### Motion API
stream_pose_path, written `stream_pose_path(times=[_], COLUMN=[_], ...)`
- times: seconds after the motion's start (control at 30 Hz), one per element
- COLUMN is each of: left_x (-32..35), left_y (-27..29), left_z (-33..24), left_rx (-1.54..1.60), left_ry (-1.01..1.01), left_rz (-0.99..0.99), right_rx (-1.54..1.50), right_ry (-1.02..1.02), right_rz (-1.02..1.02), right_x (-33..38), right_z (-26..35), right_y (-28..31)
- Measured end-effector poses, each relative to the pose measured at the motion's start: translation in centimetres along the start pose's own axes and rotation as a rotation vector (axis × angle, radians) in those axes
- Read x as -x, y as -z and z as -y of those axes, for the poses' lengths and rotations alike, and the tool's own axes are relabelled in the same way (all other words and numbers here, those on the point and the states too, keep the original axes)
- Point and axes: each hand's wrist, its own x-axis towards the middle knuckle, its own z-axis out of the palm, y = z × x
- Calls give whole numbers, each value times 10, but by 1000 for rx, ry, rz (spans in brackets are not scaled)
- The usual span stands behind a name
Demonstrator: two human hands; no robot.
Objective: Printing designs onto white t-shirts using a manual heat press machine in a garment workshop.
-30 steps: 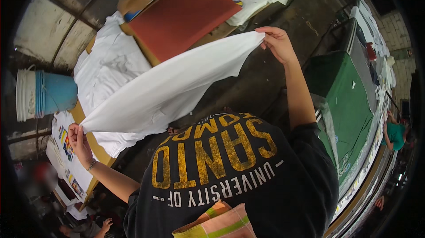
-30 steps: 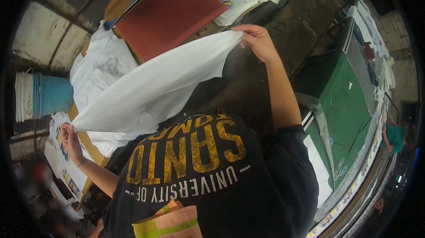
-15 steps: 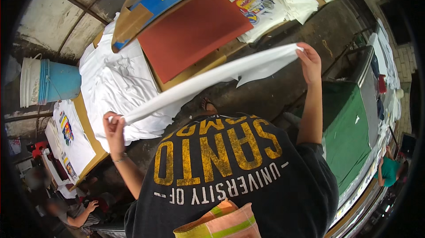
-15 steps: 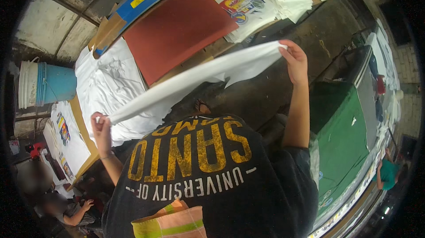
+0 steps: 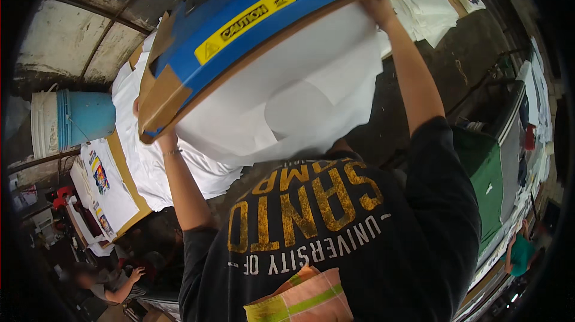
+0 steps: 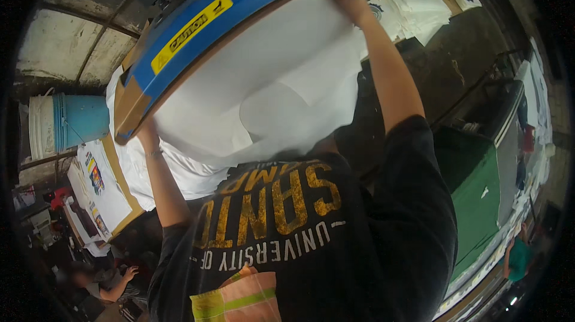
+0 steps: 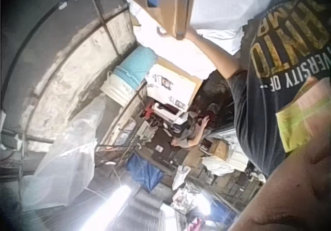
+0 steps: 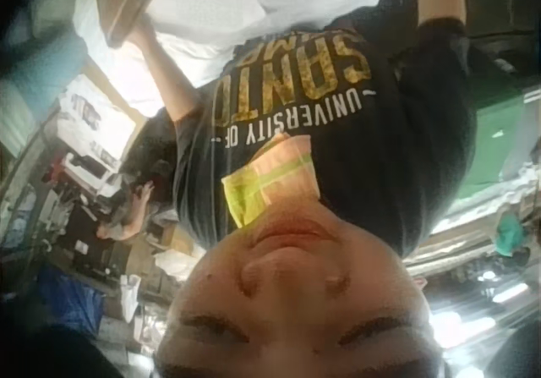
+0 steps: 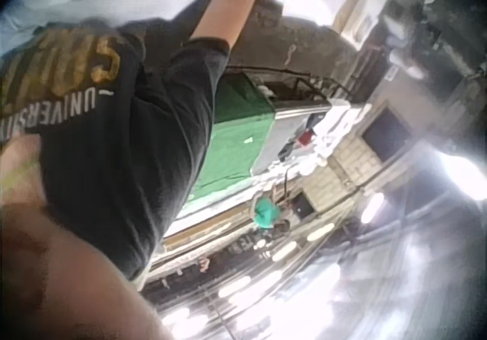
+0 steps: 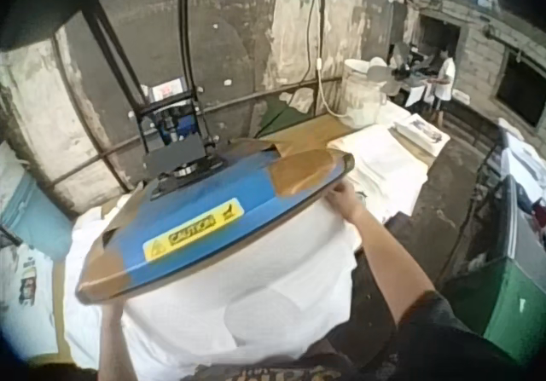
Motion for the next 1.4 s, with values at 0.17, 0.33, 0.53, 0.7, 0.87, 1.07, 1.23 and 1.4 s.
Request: stream_pose_path(times=[0.17,0.33,0.53,0.7,0.87,1.07,1.23,1.4], left_x=[6,37,152,163,140,63,-70,-89], left_y=[-70,-107,-33,-40,-20,17,-28,-66], left_z=[70,39,-63,-79,-76,-68,10,88], left_rx=[-107,211,563,296,139,305,9,-103], left_ry=[89,359,369,351,254,434,125,340], left_rz=[64,-12,99,144,261,417,298,265], right_rx=[-88,11,-96,-17,136,-50,-428,-557], right_ry=[-93,-139,-34,-31,149,98,10,145], right_rz=[39,116,21,117,299,528,407,404], right_x=[-48,-17,121,145,117,55,-82,-168], right_z=[-86,-119,-80,-71,-79,-48,-35,-60], right_y=[-63,-69,2,10,23,40,-43,-105])
